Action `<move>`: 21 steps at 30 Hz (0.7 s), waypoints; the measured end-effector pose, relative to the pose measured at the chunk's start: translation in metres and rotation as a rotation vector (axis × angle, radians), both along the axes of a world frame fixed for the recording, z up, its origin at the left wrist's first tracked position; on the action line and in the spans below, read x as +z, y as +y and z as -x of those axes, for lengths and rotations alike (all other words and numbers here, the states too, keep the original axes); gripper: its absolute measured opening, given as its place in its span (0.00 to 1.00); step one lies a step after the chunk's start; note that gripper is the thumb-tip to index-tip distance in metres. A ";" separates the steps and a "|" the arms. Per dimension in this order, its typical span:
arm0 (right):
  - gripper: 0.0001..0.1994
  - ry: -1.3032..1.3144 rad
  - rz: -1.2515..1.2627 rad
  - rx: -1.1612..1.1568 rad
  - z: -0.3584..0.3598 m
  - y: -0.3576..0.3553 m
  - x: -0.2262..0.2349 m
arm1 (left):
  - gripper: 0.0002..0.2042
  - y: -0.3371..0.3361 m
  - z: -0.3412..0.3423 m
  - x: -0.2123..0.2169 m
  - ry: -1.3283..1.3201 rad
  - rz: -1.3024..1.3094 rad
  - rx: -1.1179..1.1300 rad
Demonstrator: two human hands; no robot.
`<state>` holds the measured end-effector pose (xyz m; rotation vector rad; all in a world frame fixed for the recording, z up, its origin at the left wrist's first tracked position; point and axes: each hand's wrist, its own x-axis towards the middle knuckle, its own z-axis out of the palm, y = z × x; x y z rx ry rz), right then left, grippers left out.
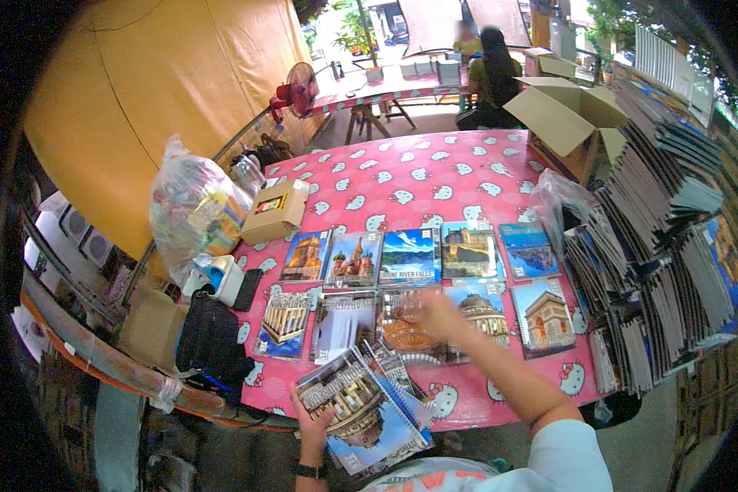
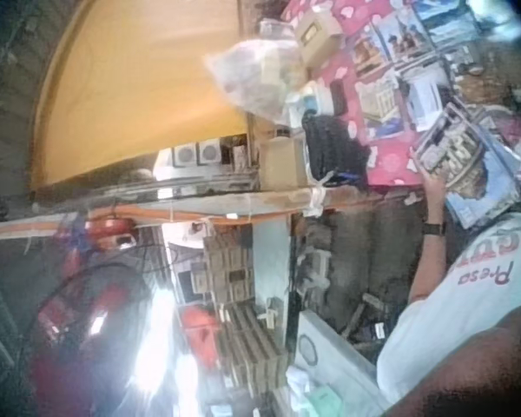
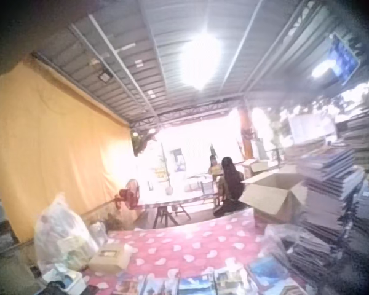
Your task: The person organizes spiral-bound notebooks on a table with a pink tablecloth by picking them up individually and placing them into a stack.
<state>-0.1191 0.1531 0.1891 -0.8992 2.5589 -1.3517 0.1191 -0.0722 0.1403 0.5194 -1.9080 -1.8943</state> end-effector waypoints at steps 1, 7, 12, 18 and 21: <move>0.21 0.153 -0.094 -0.249 0.050 0.018 -0.029 | 0.48 0.003 0.006 0.002 0.054 -0.044 -0.041; 0.37 0.232 -0.697 -0.422 0.129 0.022 -0.115 | 0.48 0.001 0.002 0.005 0.019 -0.058 -0.038; 0.14 0.623 -0.596 -0.286 0.133 0.049 -0.124 | 0.47 0.004 0.006 0.014 0.012 -0.147 -0.051; 0.05 0.582 0.019 -0.263 0.065 0.031 0.024 | 0.40 -0.005 0.005 -0.008 0.108 -0.190 -0.016; 0.07 0.458 -0.230 0.238 -0.037 0.007 0.077 | 0.35 -0.001 0.003 0.010 0.190 -0.421 -0.074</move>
